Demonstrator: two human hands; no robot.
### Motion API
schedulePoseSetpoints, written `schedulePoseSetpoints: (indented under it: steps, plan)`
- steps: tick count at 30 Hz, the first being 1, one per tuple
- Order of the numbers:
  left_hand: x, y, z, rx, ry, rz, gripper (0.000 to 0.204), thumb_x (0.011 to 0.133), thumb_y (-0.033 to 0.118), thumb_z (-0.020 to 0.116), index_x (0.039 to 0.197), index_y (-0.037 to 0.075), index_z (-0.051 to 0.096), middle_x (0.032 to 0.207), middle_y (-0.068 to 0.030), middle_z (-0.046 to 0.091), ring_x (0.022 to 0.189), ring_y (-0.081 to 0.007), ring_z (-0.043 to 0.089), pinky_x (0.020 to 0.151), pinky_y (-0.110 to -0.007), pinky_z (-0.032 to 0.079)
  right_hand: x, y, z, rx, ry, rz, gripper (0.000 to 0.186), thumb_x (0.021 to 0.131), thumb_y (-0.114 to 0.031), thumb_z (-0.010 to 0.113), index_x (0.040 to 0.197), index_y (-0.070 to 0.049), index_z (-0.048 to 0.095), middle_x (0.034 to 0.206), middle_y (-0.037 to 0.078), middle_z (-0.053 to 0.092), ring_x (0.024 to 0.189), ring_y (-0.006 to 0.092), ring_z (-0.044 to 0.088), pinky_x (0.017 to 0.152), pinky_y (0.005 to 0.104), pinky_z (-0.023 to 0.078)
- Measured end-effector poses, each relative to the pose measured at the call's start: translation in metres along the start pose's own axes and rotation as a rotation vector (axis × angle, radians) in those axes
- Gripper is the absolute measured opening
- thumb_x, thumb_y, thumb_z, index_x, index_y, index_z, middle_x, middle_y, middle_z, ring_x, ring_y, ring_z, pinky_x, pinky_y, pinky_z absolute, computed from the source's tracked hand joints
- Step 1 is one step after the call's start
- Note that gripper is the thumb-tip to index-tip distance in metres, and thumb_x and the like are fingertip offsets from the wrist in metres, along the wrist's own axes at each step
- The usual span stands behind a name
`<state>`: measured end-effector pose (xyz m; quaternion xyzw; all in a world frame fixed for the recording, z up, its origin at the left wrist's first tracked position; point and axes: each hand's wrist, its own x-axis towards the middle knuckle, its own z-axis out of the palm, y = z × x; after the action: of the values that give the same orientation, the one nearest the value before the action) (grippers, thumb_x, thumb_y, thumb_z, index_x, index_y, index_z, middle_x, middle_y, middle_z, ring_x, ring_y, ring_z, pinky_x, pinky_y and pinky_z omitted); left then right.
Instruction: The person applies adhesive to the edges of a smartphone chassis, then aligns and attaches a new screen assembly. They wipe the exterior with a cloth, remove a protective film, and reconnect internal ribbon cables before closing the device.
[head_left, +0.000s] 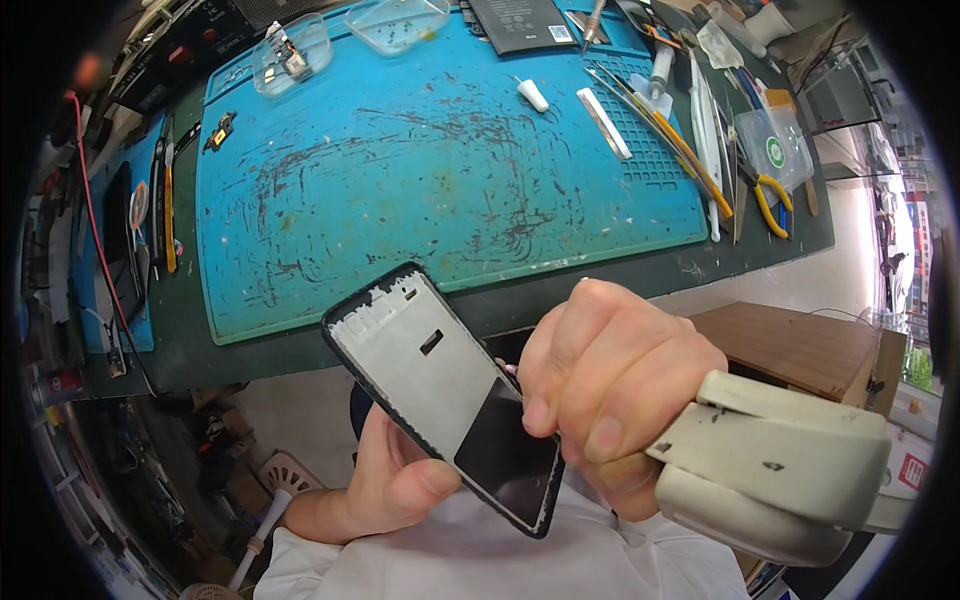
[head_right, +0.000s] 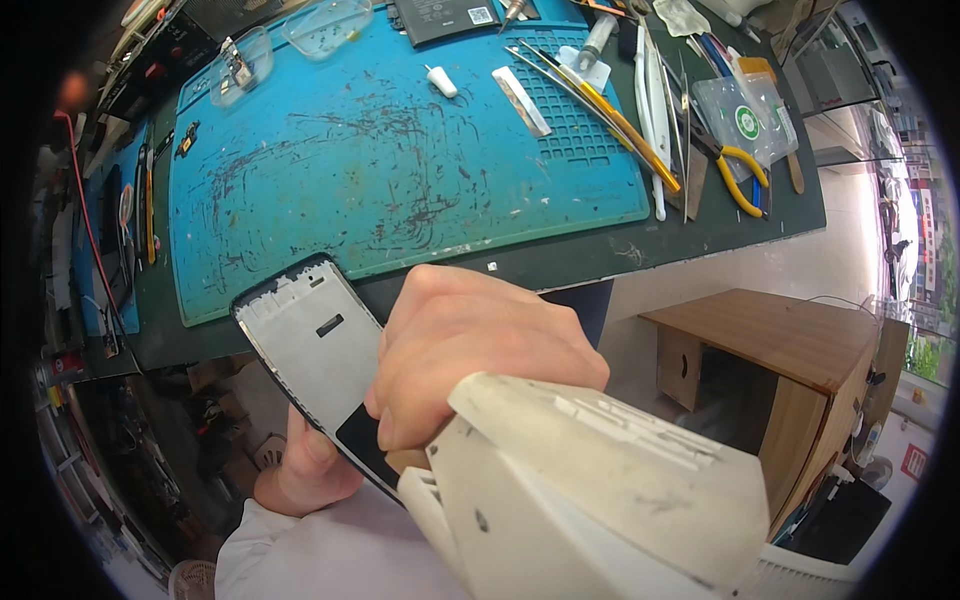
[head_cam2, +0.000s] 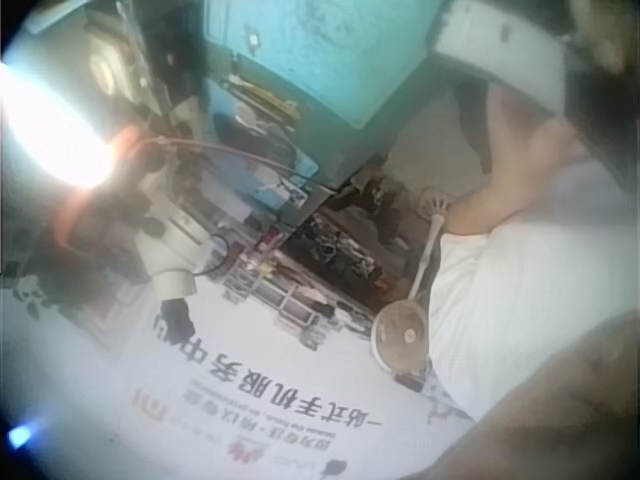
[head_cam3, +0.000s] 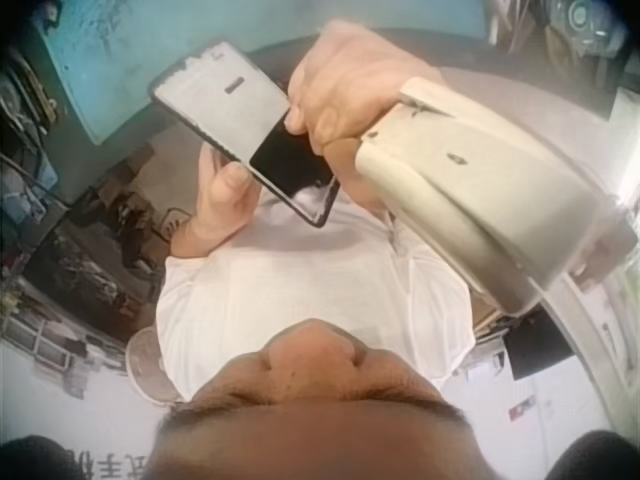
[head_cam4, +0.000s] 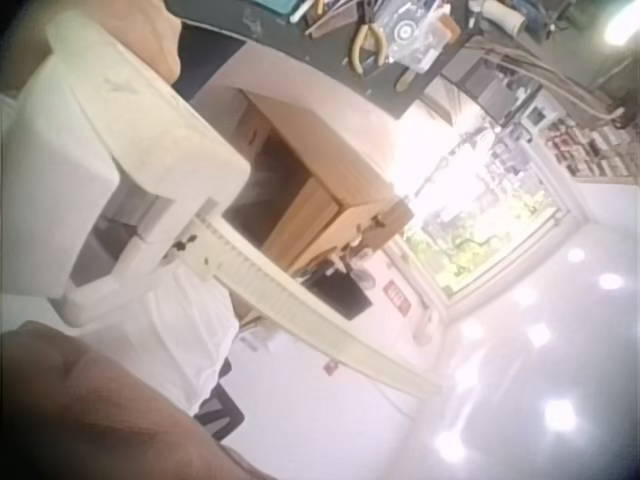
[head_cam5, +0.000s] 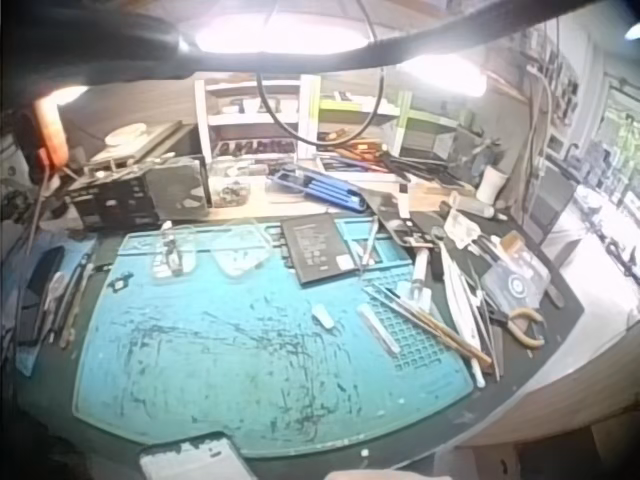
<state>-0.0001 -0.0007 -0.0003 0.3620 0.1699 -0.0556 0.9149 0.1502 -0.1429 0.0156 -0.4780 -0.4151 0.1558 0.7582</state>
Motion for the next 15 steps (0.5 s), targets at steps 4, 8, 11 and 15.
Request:
schedulePoseSetpoints:
  steps: [4, 8, 11, 15]
  plan:
    - [-0.001, -0.003, -0.001, -0.020, 0.006, -0.013, 0.083, 0.086, 0.044, 0.079, 0.142, -0.006, 0.045, 0.131, -0.0144, 0.064, 0.120, -0.0204, 0.063, 0.105, -0.038, 0.049, -0.002, 0.000, 0.002, 0.010, 0.033, -0.005, 0.016, 0.092, -0.012, 0.075, 0.090, -0.013, 0.060, 0.076, 0.001, 0.060, 0.071, 0.0167, 0.052, 0.061, 0.0288, 0.051]
    - [0.000, 0.000, -0.002, 0.016, 0.009, -0.036, 0.084, 0.085, 0.045, 0.079, 0.142, -0.007, 0.045, 0.131, -0.0143, 0.064, 0.120, -0.0199, 0.063, 0.104, -0.037, 0.049, -0.003, 0.005, 0.015, 0.037, 0.220, -0.087, 0.021, 0.082, -0.018, 0.077, 0.079, -0.004, 0.062, 0.070, 0.007, 0.064, 0.062, 0.0229, 0.060, 0.057, 0.0330, 0.049]
    - [0.000, 0.000, -0.002, -0.001, 0.014, -0.030, 0.085, 0.085, 0.045, 0.080, 0.143, -0.007, 0.045, 0.131, -0.0142, 0.064, 0.120, -0.0198, 0.063, 0.104, -0.037, 0.049, -0.003, 0.005, 0.018, 0.037, 0.258, -0.102, 0.023, 0.081, -0.019, 0.077, 0.076, -0.002, 0.062, 0.068, 0.008, 0.065, 0.060, 0.0241, 0.061, 0.056, 0.0339, 0.049]
    - [0.000, -0.003, -0.002, -0.010, 0.024, -0.025, 0.085, 0.085, 0.045, 0.080, 0.143, -0.007, 0.044, 0.131, -0.0141, 0.064, 0.120, -0.0196, 0.063, 0.104, -0.037, 0.049, -0.004, 0.004, 0.018, 0.027, 0.253, -0.100, 0.024, 0.082, -0.019, 0.076, 0.076, -0.001, 0.062, 0.068, 0.009, 0.065, 0.060, 0.0242, 0.061, 0.056, 0.0339, 0.049]
